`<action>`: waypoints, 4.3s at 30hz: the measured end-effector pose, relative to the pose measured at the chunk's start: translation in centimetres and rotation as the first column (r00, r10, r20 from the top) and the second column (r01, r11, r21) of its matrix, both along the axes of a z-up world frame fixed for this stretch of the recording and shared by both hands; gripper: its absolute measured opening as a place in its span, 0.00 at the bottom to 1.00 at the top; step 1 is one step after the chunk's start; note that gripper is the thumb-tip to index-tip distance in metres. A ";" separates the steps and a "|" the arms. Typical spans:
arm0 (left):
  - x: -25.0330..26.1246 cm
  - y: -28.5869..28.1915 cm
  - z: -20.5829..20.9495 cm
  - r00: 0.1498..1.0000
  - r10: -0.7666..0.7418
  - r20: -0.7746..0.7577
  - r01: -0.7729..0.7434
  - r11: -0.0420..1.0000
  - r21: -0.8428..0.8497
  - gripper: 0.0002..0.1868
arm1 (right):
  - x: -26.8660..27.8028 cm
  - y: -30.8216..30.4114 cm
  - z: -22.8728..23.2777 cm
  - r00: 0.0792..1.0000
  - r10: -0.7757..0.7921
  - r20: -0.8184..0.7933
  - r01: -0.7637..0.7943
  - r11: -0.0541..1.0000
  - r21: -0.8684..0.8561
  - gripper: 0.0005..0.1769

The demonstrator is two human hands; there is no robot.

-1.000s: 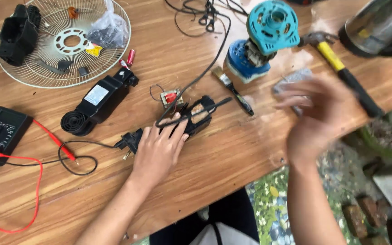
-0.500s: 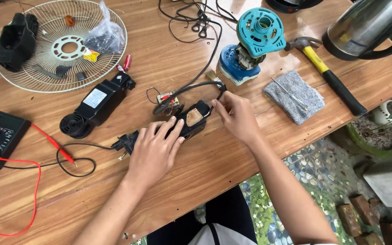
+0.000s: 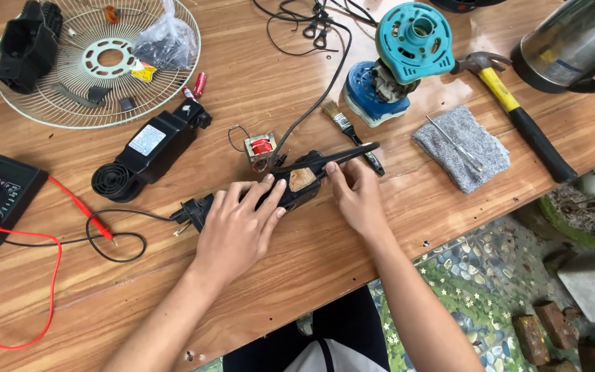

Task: The person is working on a disassembled black power tool on a wooden workbench. They are holding the tool with one hand and using a black cable or wire with the other hand to touch or test a specific point on the tool's body. Various other tools and electronic components are visible on the table.

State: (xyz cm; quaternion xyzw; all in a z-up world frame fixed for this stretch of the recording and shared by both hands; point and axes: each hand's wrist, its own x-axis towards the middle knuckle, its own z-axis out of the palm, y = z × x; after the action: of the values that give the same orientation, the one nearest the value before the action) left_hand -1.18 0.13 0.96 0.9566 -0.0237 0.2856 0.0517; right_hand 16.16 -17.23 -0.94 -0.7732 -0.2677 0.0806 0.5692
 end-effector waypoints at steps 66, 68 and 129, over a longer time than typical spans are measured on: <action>-0.1 0.1 0.1 0.999 0.003 -0.033 -0.004 1.000 -0.025 0.21 | 1.2 -1.3 1.6 0.987 0.005 0.158 -0.001 1.000 -0.029 0.16; -0.3 0.1 0.2 0.999 0.010 -0.033 -0.010 1.000 0.003 0.22 | 0.4 -0.4 1.2 0.987 0.007 0.158 -0.007 1.000 -0.006 0.16; 2.8 -3.5 -0.9 0.859 0.511 -0.025 -0.443 0.767 0.464 0.36 | -0.9 0.0 0.5 0.972 -0.080 0.221 0.051 0.990 0.134 0.15</action>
State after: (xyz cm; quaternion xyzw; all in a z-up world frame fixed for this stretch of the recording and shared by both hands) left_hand 1.59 -3.34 0.03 0.9356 0.1602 0.2038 -0.2397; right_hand 15.23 -17.18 -0.48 -0.7479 -0.3098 -0.0438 0.5854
